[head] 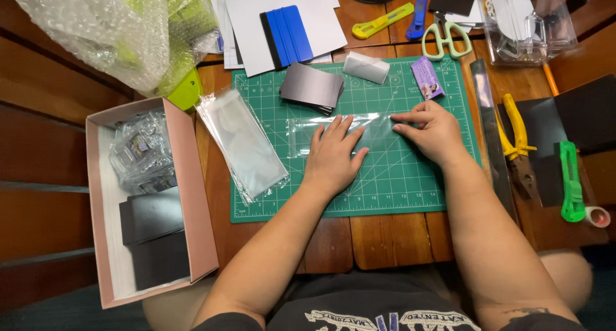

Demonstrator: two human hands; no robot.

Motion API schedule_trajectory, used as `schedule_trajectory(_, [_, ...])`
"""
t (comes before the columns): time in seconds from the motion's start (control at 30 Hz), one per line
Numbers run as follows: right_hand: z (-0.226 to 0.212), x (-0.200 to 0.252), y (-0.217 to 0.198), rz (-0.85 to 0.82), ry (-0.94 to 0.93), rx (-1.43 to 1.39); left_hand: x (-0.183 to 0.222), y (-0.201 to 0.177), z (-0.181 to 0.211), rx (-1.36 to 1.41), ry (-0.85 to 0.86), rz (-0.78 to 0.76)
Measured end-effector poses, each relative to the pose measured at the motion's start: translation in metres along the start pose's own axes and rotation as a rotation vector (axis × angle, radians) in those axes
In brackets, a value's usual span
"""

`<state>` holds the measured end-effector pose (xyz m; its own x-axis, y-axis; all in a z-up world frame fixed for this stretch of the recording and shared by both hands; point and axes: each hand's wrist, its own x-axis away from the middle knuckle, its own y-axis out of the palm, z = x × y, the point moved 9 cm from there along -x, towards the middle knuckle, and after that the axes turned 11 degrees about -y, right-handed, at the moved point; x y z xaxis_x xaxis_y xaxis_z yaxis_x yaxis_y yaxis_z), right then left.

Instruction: The person places printed cards into clear plastic sleeves by hand. They pick up a sleeve, slide a card inside, and then place the sleeved card into a stack on a cutting mat.

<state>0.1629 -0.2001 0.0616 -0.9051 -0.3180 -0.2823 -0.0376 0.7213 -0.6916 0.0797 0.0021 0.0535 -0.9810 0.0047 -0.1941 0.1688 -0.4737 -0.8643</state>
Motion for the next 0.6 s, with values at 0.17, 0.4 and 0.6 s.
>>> schedule_trajectory(0.17, [0.006,0.002,0.001,0.008,0.028,0.000,-0.001,-0.001,0.001,0.008,0.011,0.002])
schedule_trajectory(0.4, [0.010,0.001,0.001,0.016,0.037,-0.030,-0.002,0.000,0.002,0.010,0.022,0.011])
schedule_trajectory(0.6, [0.010,0.001,0.001,0.024,0.041,-0.038,-0.002,-0.001,0.003,0.021,0.024,0.017])
